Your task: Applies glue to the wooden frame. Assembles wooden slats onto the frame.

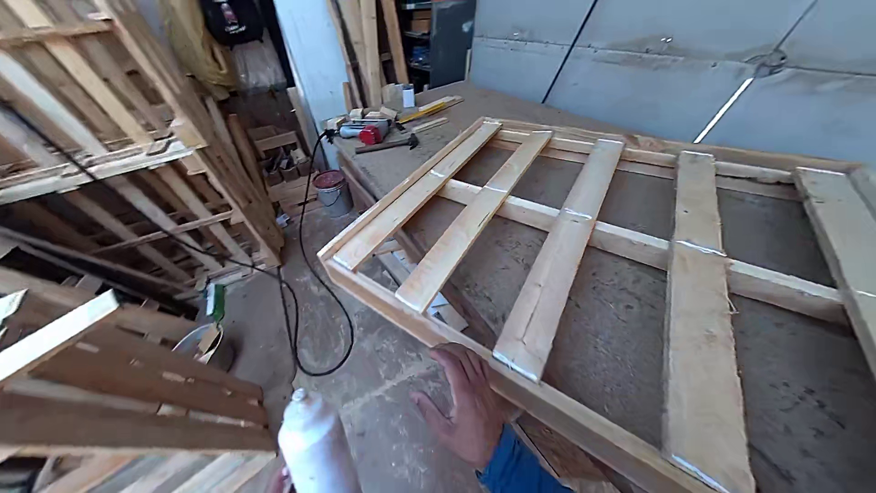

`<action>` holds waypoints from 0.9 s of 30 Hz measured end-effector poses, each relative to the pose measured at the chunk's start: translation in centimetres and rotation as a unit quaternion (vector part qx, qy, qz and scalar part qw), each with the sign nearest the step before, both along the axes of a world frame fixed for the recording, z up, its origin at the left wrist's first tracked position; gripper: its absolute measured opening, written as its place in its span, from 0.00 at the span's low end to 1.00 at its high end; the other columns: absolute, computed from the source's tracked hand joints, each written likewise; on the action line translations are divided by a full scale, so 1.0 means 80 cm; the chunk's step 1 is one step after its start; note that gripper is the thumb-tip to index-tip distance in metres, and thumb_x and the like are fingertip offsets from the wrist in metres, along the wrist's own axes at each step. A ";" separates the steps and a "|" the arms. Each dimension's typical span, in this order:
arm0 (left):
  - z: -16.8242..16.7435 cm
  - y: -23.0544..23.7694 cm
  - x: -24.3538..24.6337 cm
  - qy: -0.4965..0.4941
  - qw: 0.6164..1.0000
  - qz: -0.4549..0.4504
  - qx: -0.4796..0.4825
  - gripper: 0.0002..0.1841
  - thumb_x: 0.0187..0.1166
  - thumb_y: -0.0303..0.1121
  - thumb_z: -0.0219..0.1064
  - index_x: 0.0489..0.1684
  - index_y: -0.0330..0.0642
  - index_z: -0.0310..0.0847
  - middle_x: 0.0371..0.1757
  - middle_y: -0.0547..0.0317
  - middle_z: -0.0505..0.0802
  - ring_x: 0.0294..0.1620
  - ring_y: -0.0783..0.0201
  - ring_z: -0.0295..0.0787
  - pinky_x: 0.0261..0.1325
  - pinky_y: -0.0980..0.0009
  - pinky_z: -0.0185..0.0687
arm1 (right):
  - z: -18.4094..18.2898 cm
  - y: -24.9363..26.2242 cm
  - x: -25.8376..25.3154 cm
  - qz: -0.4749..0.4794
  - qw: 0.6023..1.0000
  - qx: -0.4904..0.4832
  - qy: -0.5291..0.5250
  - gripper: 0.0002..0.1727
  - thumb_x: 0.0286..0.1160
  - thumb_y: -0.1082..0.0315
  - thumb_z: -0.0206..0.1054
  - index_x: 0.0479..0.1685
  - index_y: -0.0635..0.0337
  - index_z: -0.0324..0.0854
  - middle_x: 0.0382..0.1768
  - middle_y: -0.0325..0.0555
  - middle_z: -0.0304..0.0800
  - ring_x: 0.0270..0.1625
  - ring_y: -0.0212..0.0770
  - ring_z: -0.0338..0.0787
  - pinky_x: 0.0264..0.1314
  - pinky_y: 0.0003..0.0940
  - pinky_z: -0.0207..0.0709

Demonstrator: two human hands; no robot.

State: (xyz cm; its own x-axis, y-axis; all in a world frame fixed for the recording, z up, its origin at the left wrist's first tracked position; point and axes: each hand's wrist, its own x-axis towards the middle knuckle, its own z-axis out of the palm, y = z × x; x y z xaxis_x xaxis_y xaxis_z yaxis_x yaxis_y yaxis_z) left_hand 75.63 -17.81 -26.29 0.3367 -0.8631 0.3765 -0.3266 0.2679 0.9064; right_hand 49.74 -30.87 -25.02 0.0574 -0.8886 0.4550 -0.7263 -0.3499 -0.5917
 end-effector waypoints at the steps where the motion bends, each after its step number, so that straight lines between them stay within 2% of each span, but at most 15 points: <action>1: 0.009 -0.039 0.021 -0.027 0.999 0.004 -0.030 0.59 0.60 0.46 0.80 0.78 0.06 0.43 0.61 0.32 0.83 0.55 0.84 0.84 0.62 0.80 0.83 | -0.007 -0.025 -0.001 -0.043 0.998 -0.010 0.045 0.37 0.66 0.32 0.70 0.67 0.49 0.85 0.66 0.48 0.90 0.72 0.55 0.85 0.75 0.65 0.72; 3: 0.026 -0.124 0.053 -0.056 0.995 0.006 -0.085 0.62 0.59 0.50 0.82 0.85 0.18 0.42 0.66 0.39 0.82 0.60 0.79 0.84 0.64 0.76 0.84 | -0.024 -0.065 -0.005 -0.114 0.986 -0.004 0.118 0.37 0.65 0.31 0.69 0.67 0.47 0.85 0.67 0.48 0.89 0.71 0.57 0.85 0.75 0.67 0.70; 5: 0.050 -0.212 0.072 -0.043 0.991 -0.005 -0.129 0.59 0.59 0.50 0.84 0.91 0.45 0.44 0.74 0.56 0.81 0.67 0.74 0.85 0.68 0.71 0.86 | -0.044 -0.080 -0.006 -0.180 0.965 -0.017 0.188 0.35 0.66 0.31 0.68 0.64 0.47 0.85 0.63 0.46 0.91 0.68 0.53 0.87 0.74 0.64 0.72; 6: 0.059 -0.255 0.082 -0.026 0.989 -0.019 -0.141 0.58 0.61 0.50 0.84 0.92 0.54 0.44 0.78 0.60 0.78 0.69 0.72 0.84 0.68 0.70 0.86 | -0.053 -0.077 -0.005 -0.213 0.952 -0.042 0.215 0.33 0.66 0.33 0.69 0.61 0.46 0.86 0.60 0.44 0.92 0.64 0.50 0.89 0.70 0.59 0.77; 8: 0.074 -0.335 0.098 0.026 0.985 -0.058 -0.158 0.58 0.62 0.46 0.81 0.92 0.52 0.39 0.79 0.57 0.76 0.70 0.68 0.84 0.67 0.69 0.88 | -0.067 -0.068 -0.001 -0.260 0.935 -0.111 0.212 0.29 0.64 0.38 0.76 0.51 0.53 0.88 0.50 0.49 0.93 0.52 0.50 0.93 0.54 0.51 0.86; 11: 0.097 -0.434 0.124 0.084 0.978 -0.101 -0.160 0.60 0.60 0.40 0.81 0.93 0.46 0.35 0.78 0.55 0.78 0.68 0.67 0.86 0.64 0.69 0.90 | -0.076 -0.074 0.000 -0.296 0.926 -0.126 0.198 0.29 0.62 0.37 0.77 0.43 0.55 0.86 0.41 0.52 0.93 0.42 0.51 0.93 0.46 0.46 0.86; 12: 0.105 -0.468 0.134 0.088 0.977 -0.117 -0.158 0.60 0.60 0.39 0.81 0.93 0.46 0.35 0.78 0.56 0.78 0.68 0.67 0.86 0.64 0.69 0.90 | -0.074 -0.084 -0.002 -0.289 0.931 -0.107 0.197 0.29 0.64 0.39 0.77 0.44 0.57 0.87 0.40 0.53 0.94 0.42 0.53 0.94 0.48 0.47 0.87; 14: 0.122 -0.533 0.153 0.086 0.973 -0.149 -0.154 0.60 0.59 0.38 0.82 0.92 0.42 0.35 0.78 0.52 0.77 0.69 0.63 0.86 0.65 0.66 0.90 | -0.077 -0.103 -0.004 -0.266 0.942 -0.054 0.196 0.28 0.69 0.42 0.76 0.53 0.56 0.84 0.50 0.54 0.93 0.52 0.54 0.93 0.58 0.50 0.85; 17: 0.142 -0.628 0.167 0.064 0.967 -0.196 -0.153 0.59 0.60 0.43 0.82 0.91 0.40 0.38 0.75 0.55 0.79 0.68 0.63 0.86 0.64 0.65 0.91 | -0.084 -0.121 -0.006 -0.274 0.940 -0.056 0.193 0.29 0.66 0.45 0.80 0.59 0.54 0.80 0.54 0.52 0.91 0.56 0.54 0.91 0.63 0.51 0.82; 19: 0.142 -0.697 0.167 0.063 0.958 -0.226 -0.165 0.57 0.60 0.44 0.83 0.90 0.45 0.43 0.72 0.60 0.82 0.67 0.64 0.87 0.64 0.64 0.91 | -0.084 -0.140 -0.004 -0.307 0.928 -0.072 0.198 0.29 0.65 0.41 0.78 0.52 0.54 0.80 0.46 0.51 0.91 0.51 0.51 0.91 0.61 0.44 0.83; 21: 0.137 -0.765 0.158 0.070 0.949 -0.257 -0.170 0.57 0.59 0.43 0.84 0.89 0.45 0.44 0.72 0.60 0.83 0.68 0.61 0.86 0.66 0.61 0.90 | -0.083 -0.168 -0.001 -0.335 0.914 -0.090 0.209 0.28 0.65 0.39 0.77 0.46 0.53 0.81 0.39 0.49 0.90 0.46 0.47 0.90 0.57 0.38 0.82; 23: 0.133 -0.828 0.141 0.081 0.942 -0.282 -0.162 0.58 0.57 0.40 0.84 0.89 0.44 0.42 0.73 0.57 0.82 0.69 0.58 0.86 0.67 0.59 0.90 | -0.084 -0.206 0.000 -0.355 0.906 -0.091 0.214 0.27 0.63 0.39 0.78 0.46 0.50 0.80 0.42 0.46 0.88 0.47 0.43 0.89 0.56 0.35 0.82; 27: 0.120 -0.932 0.103 0.104 0.938 -0.304 -0.131 0.57 0.54 0.37 0.83 0.88 0.43 0.45 0.71 0.52 0.83 0.67 0.55 0.87 0.63 0.58 0.92 | -0.087 -0.314 -0.001 -0.385 0.891 -0.113 0.213 0.26 0.64 0.37 0.77 0.47 0.46 0.77 0.46 0.42 0.86 0.47 0.39 0.89 0.49 0.34 0.83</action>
State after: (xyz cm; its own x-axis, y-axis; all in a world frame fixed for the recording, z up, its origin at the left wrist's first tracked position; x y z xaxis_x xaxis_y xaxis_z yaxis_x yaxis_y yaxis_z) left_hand 83.88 -92.37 -16.66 -0.0981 -0.8058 0.5840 0.1355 0.5705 0.8100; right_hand 49.65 -55.96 -31.95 -0.3197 -0.6282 0.7093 -0.9442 0.2737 -0.1832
